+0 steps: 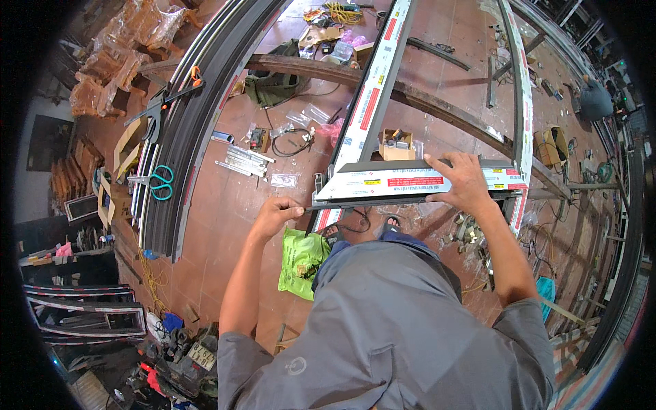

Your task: The person assembles a window frame by aligning metal profiles, drilling holes, and inserting rubber seals. They use a cordless drill and scissors to cut and fit the seals into the frame grooves.

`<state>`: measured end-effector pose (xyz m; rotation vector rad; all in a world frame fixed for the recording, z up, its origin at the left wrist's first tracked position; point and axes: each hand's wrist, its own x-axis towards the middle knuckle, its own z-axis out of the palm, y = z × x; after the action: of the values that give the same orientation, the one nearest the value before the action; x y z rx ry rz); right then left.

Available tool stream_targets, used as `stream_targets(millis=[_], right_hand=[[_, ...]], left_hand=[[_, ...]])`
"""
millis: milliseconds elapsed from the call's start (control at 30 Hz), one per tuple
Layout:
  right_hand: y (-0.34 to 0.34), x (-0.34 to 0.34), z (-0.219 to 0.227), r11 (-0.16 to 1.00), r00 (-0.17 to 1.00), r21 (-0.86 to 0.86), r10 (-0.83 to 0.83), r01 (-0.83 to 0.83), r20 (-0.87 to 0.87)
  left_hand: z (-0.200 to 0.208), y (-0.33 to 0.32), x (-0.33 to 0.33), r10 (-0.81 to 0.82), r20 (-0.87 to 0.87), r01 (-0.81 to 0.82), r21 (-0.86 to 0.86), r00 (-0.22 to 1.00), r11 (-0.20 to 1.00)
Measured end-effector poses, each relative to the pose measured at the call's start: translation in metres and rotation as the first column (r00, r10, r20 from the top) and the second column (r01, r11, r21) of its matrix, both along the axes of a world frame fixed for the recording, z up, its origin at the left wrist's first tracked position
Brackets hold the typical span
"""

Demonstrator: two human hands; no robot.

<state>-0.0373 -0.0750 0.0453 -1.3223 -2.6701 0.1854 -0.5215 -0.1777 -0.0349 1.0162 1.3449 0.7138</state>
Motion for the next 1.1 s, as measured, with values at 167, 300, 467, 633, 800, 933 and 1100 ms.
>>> stream_targets(millis=[167, 300, 467, 633, 800, 933, 1100], right_hand=[[0.005, 0.002, -0.002, 0.999, 1.0, 0.019, 0.028, -0.028, -0.008], [0.009, 0.004, 0.0, 0.999, 0.999, 0.025, 0.043, -0.043, 0.008], [0.013, 0.005, -0.004, 0.998, 0.998, -0.003, 0.06, -0.06, -0.028], [0.024, 0.008, 0.009, 0.996, 0.993, 0.005, 0.095, -0.095, -0.064], [0.039, 0.015, 0.028, 0.986, 0.964, -0.048, 0.145, -0.159, -0.221], [0.057, 0.015, 0.053, 0.955, 0.91, -0.007, 0.28, -0.296, -0.307], [0.081, -0.02, 0.09, 0.823, 0.781, 0.06, 0.557, -0.565, -0.284]], left_hand=[[0.012, 0.011, 0.015, -0.074, -0.068, 0.07, -0.053, 0.995, 0.996], [0.01, 0.012, 0.011, -0.117, -0.069, 0.112, -0.071, 0.991, 0.991], [0.011, 0.006, 0.013, -0.103, -0.036, 0.099, -0.091, 0.994, 0.991], [0.032, 0.017, 0.029, -0.242, -0.296, 0.227, -0.085, 0.924, 0.97], [0.104, 0.002, 0.014, 0.026, 0.01, -0.025, -0.061, 1.0, 0.998], [0.182, 0.009, 0.022, 0.17, -0.093, -0.148, 0.21, 0.981, 0.967], [0.232, 0.028, 0.105, -0.339, -0.527, 0.344, -0.092, 0.78, 0.934]])
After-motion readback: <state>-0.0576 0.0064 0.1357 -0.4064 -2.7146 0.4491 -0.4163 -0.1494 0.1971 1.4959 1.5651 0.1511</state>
